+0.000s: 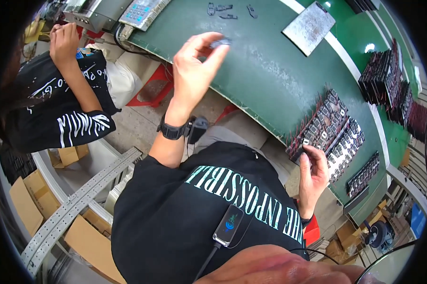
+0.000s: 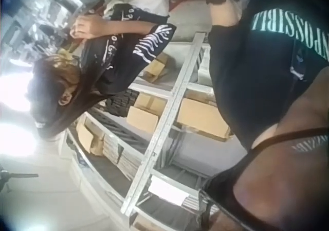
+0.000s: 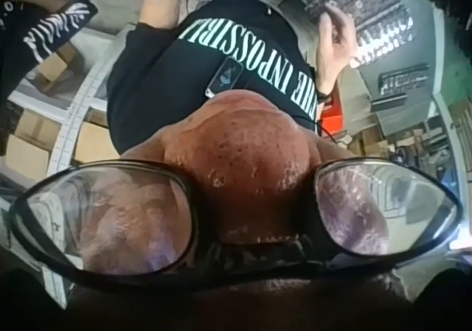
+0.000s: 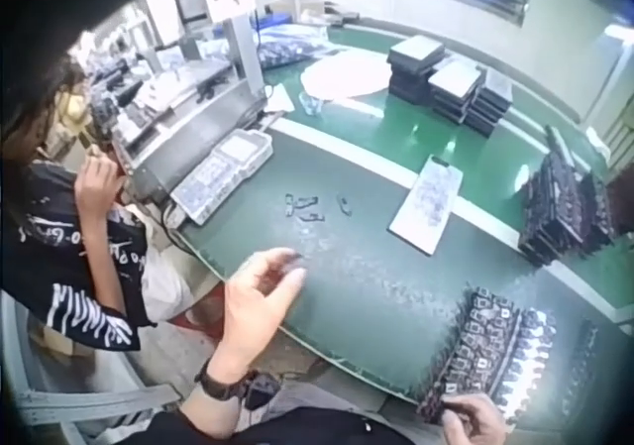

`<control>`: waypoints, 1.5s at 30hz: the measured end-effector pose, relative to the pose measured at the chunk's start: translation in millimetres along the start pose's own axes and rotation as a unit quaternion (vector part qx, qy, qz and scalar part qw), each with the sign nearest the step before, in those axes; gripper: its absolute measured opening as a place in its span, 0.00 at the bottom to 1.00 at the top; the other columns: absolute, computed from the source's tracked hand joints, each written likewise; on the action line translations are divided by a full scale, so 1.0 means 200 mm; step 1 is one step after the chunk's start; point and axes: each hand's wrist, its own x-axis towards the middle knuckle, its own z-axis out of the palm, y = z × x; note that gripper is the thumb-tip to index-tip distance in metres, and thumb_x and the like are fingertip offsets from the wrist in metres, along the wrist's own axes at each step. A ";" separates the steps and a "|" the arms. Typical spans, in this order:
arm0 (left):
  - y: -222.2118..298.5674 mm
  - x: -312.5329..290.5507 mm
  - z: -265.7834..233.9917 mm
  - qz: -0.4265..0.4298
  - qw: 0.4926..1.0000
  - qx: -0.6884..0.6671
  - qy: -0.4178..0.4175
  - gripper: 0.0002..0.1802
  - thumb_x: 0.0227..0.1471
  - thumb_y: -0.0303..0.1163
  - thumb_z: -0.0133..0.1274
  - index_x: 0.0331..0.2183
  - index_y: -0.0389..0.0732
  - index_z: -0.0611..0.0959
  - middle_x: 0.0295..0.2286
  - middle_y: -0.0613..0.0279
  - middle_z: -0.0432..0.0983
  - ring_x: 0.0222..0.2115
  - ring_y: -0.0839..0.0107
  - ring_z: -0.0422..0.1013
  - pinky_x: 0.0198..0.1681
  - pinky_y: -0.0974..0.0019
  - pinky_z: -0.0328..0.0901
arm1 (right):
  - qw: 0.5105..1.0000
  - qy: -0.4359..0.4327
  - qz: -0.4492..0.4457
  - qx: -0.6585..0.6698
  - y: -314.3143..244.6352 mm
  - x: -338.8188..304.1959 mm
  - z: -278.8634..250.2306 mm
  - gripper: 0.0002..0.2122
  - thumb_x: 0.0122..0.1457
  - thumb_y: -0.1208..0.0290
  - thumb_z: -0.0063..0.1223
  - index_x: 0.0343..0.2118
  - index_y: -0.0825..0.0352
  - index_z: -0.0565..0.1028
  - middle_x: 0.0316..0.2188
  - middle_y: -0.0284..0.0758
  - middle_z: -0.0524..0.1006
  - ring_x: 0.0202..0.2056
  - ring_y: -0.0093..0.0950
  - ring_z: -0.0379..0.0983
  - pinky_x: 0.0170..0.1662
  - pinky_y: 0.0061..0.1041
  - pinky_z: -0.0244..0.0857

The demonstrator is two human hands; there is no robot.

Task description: The person picks up a small black component, presses it onto a speaker module, and repeats this for another assembly. Then, the person touches several speakers on the tray before picking up the tray and setting it back down.

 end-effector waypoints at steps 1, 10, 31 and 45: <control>-0.04 0.05 -0.05 0.049 0.984 0.165 0.049 0.14 0.53 0.23 0.59 0.43 0.33 0.82 0.34 0.63 0.80 0.30 0.74 0.75 0.36 0.74 0.69 | 1.000 0.001 -0.004 -0.007 -0.01 0.00 -0.01 0.09 0.61 0.82 0.53 0.45 0.72 0.76 0.40 0.30 0.75 0.42 0.18 0.71 0.47 0.17 0.63; -0.07 0.37 0.00 0.310 0.847 0.426 0.070 0.11 0.50 0.27 0.56 0.38 0.39 0.84 0.34 0.56 0.80 0.37 0.60 0.76 0.42 0.61 0.70 | 0.999 0.002 -0.014 -0.034 -0.11 0.05 -0.07 0.07 0.60 0.81 0.55 0.41 0.71 0.78 0.36 0.31 0.75 0.39 0.20 0.71 0.44 0.18 0.63; 0.06 0.23 0.28 0.368 0.771 0.475 -0.210 0.08 0.50 0.25 0.57 0.36 0.39 0.83 0.35 0.59 0.79 0.37 0.61 0.75 0.40 0.63 0.72 | 1.000 0.011 -0.006 -0.009 0.02 -0.03 -0.23 0.08 0.60 0.81 0.55 0.42 0.72 0.77 0.39 0.33 0.76 0.41 0.21 0.72 0.47 0.19 0.65; -0.06 0.02 0.21 0.247 0.890 0.381 -0.037 0.09 0.50 0.26 0.59 0.37 0.40 0.84 0.37 0.61 0.79 0.37 0.60 0.75 0.40 0.60 0.71 | 0.999 -0.010 -0.026 -0.022 -0.01 0.03 -0.12 0.08 0.60 0.80 0.55 0.42 0.71 0.78 0.38 0.33 0.76 0.40 0.21 0.72 0.46 0.19 0.65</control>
